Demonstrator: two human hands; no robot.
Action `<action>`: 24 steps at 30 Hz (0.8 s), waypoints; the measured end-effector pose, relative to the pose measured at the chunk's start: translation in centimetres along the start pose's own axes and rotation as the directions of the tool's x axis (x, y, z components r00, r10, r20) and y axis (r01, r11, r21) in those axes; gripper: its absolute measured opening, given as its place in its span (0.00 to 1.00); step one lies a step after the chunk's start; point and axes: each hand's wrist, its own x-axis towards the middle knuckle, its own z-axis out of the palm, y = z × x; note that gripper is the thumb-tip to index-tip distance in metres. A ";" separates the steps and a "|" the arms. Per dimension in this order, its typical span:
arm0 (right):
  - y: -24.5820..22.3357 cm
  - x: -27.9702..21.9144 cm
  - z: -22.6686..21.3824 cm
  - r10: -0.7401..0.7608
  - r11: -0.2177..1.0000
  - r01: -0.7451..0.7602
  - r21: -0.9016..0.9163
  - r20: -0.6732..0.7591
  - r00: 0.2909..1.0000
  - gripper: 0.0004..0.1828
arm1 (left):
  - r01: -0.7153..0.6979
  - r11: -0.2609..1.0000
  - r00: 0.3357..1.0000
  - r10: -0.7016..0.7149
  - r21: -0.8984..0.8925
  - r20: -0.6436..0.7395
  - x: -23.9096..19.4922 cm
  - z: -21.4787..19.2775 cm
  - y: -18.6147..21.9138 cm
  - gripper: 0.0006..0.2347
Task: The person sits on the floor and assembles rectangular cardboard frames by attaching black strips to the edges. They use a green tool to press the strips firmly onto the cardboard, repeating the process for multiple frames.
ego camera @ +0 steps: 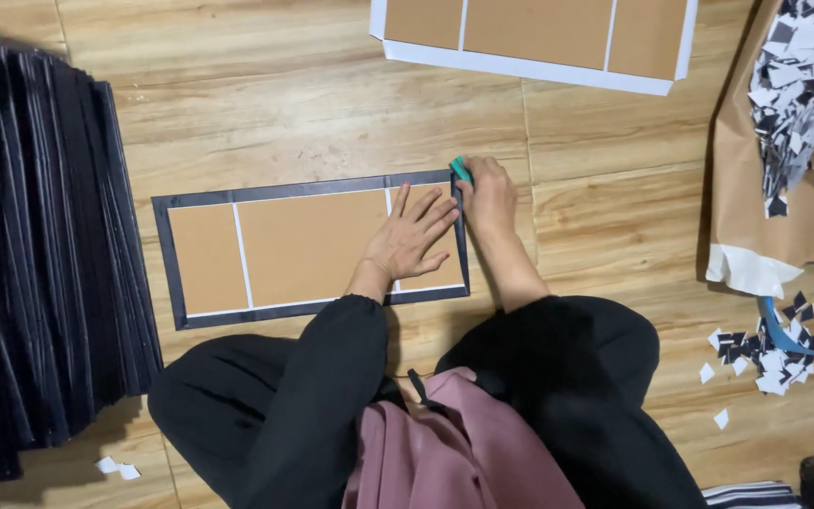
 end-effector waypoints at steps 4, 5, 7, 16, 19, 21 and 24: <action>-0.2 -2.8 -1.7 -0.049 0.993 0.057 -0.099 0.075 0.996 0.15 | -0.001 1.000 0.999 0.000 -0.028 -0.038 0.1 -0.3 -0.3 0.25; -0.7 -4.2 -2.6 -0.049 0.996 0.056 -0.071 0.104 0.993 0.12 | 0.000 1.000 0.999 -0.001 -0.028 -0.041 0.3 -1.0 -0.3 0.25; -0.5 -7.7 -2.7 -0.035 0.998 0.042 -0.051 0.137 0.990 0.09 | -0.006 0.999 0.999 0.004 -0.042 -0.042 0.1 -1.2 0.0 0.25; 0.2 -16.3 -0.7 -0.261 0.927 0.260 -0.271 0.033 0.965 0.16 | 0.019 0.998 0.997 -0.023 -0.057 -0.068 0.2 0.1 -0.4 0.23; 0.5 -18.2 -0.5 -0.279 0.912 0.276 -0.303 0.034 0.960 0.18 | 0.010 0.998 0.998 -0.014 -0.063 -0.065 -0.2 0.0 0.0 0.21; 0.8 -18.4 -0.1 -0.300 0.865 0.292 -0.408 0.045 0.953 0.17 | 0.017 0.999 0.999 -0.020 -0.050 -0.048 0.0 -0.2 -0.3 0.20; 1.8 -19.8 0.0 -0.271 0.926 0.315 -0.208 0.214 0.938 0.13 | 0.034 0.999 0.998 -0.035 -0.014 -0.046 0.3 -0.5 -0.3 0.20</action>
